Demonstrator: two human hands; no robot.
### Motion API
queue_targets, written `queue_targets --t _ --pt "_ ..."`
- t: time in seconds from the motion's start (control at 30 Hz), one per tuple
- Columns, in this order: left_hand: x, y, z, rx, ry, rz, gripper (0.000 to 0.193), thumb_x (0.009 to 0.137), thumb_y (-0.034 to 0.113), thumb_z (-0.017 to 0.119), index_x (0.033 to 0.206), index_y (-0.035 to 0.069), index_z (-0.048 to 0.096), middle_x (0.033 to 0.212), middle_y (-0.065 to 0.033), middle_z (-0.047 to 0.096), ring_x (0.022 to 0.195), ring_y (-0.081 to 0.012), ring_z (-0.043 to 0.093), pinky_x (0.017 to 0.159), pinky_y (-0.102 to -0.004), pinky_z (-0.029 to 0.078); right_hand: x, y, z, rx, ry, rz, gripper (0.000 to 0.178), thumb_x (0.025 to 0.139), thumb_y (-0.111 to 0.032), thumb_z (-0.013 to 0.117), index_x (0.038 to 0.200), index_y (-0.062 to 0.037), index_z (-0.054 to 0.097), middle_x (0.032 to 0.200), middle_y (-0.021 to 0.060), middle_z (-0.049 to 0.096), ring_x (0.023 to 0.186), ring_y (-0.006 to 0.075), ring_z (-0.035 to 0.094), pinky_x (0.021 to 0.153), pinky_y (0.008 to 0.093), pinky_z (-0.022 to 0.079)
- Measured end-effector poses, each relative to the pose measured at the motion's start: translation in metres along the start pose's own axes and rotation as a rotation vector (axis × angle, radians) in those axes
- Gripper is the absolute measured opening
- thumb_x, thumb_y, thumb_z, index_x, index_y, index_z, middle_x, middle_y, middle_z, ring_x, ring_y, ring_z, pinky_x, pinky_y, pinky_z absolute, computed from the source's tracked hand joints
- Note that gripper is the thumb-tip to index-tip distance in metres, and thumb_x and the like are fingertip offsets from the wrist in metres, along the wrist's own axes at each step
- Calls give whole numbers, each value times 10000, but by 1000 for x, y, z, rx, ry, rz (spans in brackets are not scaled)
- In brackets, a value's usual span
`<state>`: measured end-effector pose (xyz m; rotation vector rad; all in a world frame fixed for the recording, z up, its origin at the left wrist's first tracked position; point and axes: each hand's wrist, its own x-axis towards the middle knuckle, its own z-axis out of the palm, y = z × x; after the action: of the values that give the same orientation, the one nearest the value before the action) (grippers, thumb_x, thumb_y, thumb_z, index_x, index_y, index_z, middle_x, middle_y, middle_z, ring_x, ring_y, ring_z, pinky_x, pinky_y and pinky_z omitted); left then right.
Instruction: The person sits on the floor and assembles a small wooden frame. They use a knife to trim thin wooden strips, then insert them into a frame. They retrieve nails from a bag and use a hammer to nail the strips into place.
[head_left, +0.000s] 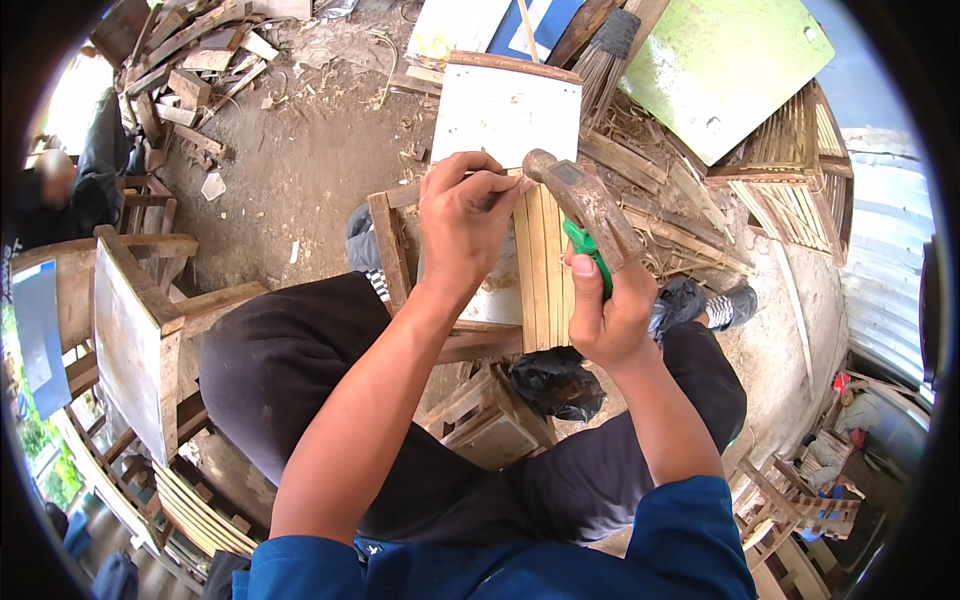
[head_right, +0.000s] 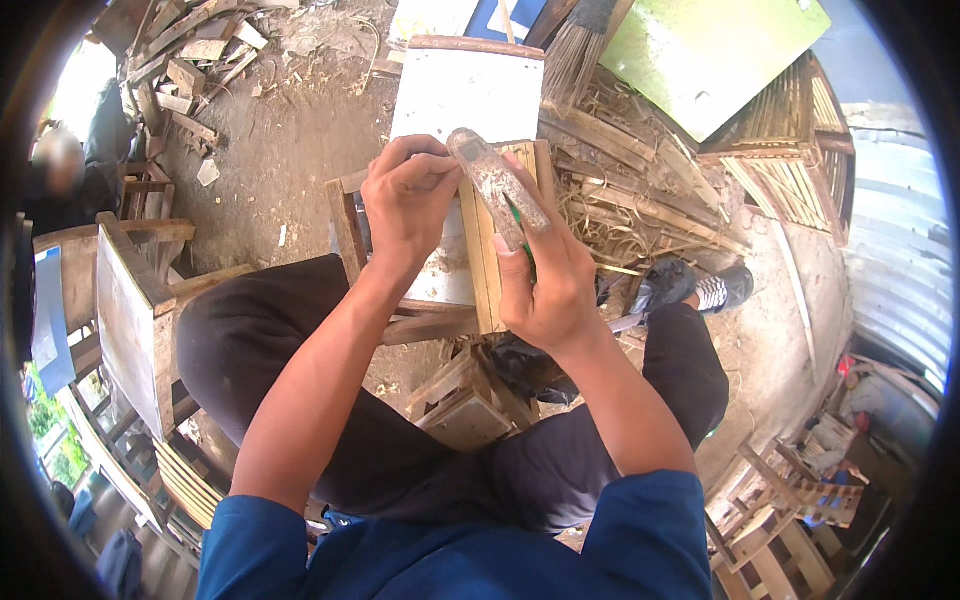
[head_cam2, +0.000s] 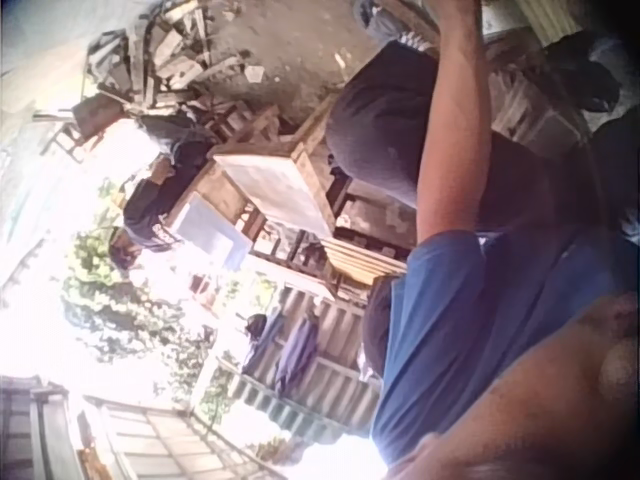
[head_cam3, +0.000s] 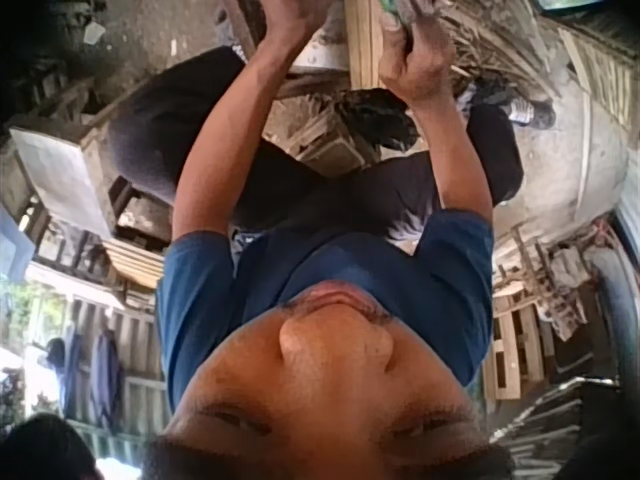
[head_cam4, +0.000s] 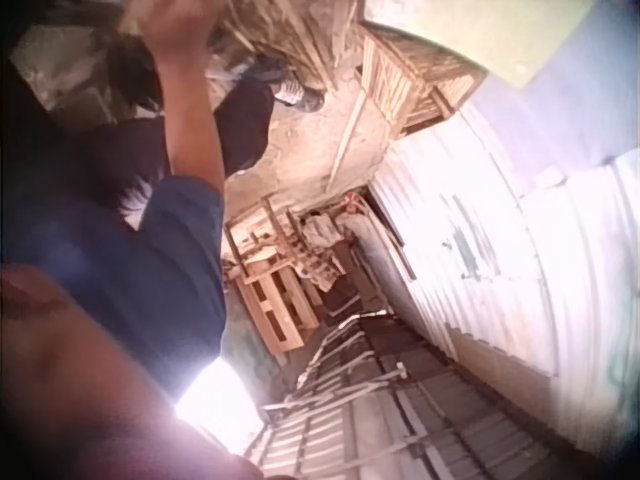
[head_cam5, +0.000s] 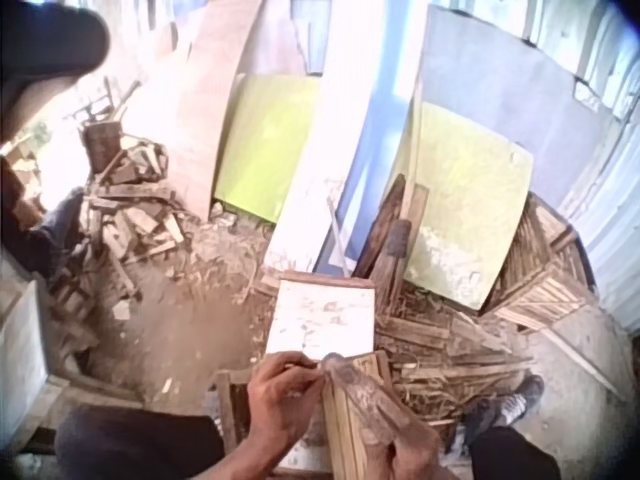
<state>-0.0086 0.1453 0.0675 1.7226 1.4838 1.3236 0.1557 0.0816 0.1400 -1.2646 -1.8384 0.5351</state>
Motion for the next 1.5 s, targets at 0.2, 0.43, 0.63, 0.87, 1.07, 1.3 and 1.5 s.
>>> queue_targets --t 0.2,0.43,0.63,0.87,1.07,1.3,1.5 --pt "1 -2 -1 29 -9 23 148 725 54 883 838 45 789 941 -48 713 929 -256 678 900 -391 489 0 0 1 -13 -75 105 401 1028 -30 538 1414 77 554 1377 290 637 1127 442 708 918 448 588" --pt "4 -3 -6 84 -27 64 160 781 73 885 930 68 824 1039 -53 752 915 -229 724 833 -359 573 1 3 -2 -45 -67 165 375 1039 -63 553 1392 61 585 1296 270 686 1021 400 744 852 435 593" --pt "6 -1 -24 35 -256 63 303 809 95 896 1098 55 814 1213 -121 716 917 -202 773 797 -319 657 1 11 -11 -3 12 179 294 1068 -131 542 1291 40 632 986 166 701 775 271 693 697 374 537" --pt "7 -3 -23 -10 -226 3 409 754 171 916 1118 32 793 1089 -121 730 1024 -310 679 937 -432 536 -6 11 -2 -20 21 160 249 1077 -158 540 1197 25 659 847 110 694 672 213 647 646 346 503" --pt "5 -3 -27 195 -201 183 373 782 172 907 1123 65 799 1132 -104 736 1061 -293 690 966 -433 525 -5 8 1 -51 -54 170 249 1065 -129 548 1219 34 657 875 147 707 715 262 684 673 364 526" --pt "4 -4 -26 203 -192 204 390 780 225 896 1124 75 788 1071 -96 716 1056 -309 656 968 -445 494 -3 5 7 -25 -30 39 391 1031 -39 540 1397 92 576 1297 285 676 971 367 747 796 421 602" --pt "2 -3 -27 200 -204 180 377 778 167 884 1126 68 779 1114 -98 719 1084 -320 657 995 -453 486 -3 1 4 -59 -24 -13 409 1028 -22 542 1422 86 560 1353 296 646 1016 406 737 853 433 606"
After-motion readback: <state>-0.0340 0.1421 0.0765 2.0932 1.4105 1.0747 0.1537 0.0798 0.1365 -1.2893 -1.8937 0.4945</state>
